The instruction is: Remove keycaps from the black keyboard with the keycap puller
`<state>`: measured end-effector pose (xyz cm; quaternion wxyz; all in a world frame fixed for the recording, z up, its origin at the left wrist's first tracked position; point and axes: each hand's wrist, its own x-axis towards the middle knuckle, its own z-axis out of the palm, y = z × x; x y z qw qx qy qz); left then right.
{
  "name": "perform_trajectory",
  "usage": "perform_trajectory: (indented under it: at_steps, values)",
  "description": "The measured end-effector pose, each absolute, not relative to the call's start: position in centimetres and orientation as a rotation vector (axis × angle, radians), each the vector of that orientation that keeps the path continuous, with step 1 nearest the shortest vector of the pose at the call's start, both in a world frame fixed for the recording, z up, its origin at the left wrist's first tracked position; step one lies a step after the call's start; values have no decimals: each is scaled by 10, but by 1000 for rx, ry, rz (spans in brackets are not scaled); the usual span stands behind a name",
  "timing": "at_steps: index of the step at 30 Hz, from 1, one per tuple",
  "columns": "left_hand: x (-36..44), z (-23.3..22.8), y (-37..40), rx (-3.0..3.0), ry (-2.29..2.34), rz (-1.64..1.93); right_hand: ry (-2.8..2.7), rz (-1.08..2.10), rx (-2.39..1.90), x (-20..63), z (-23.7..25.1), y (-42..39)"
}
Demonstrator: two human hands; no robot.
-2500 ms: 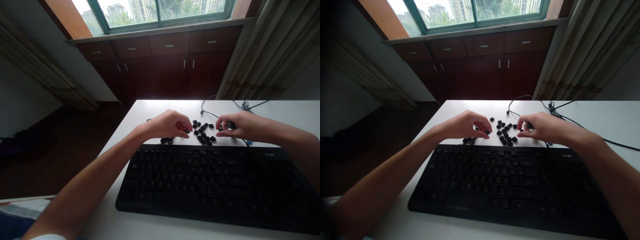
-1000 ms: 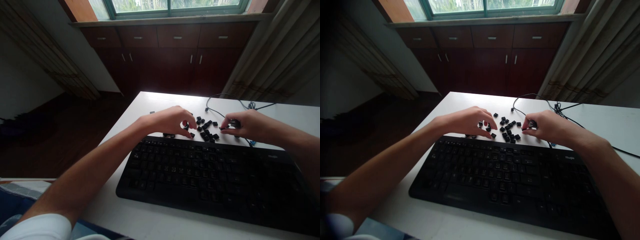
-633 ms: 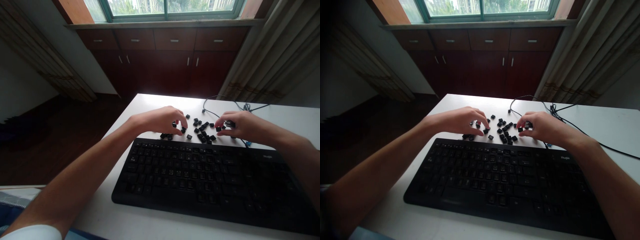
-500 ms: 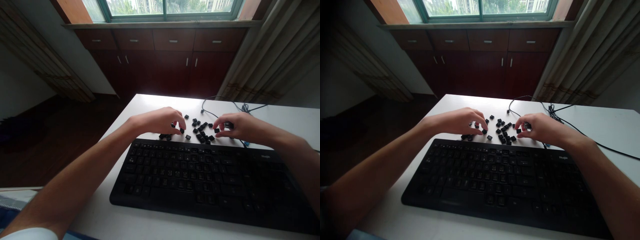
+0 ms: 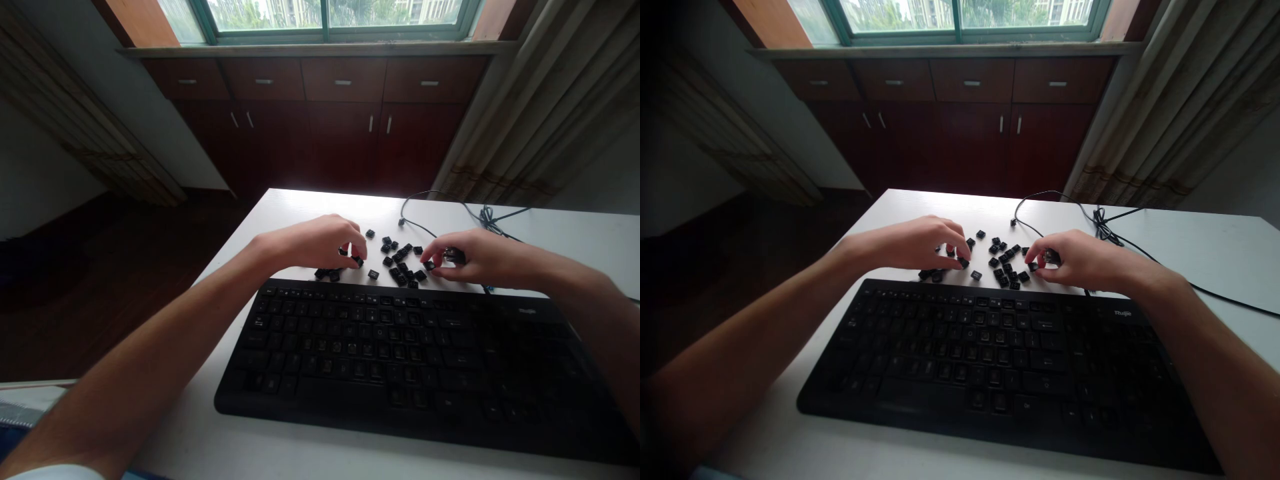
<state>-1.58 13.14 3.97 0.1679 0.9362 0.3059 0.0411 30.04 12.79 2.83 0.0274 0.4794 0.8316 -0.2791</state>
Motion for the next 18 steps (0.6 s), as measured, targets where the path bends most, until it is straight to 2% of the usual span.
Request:
perform_trajectory:
  at_steps: [10, 18]
  values:
    - [-17, 37, 132, 2674, 879, 87, 2567, -873, 1408, 301, 32, 128]
    - [-15, 37, 131, 2673, 890, 198, 2609, -794, 1482, 302, 30, 127]
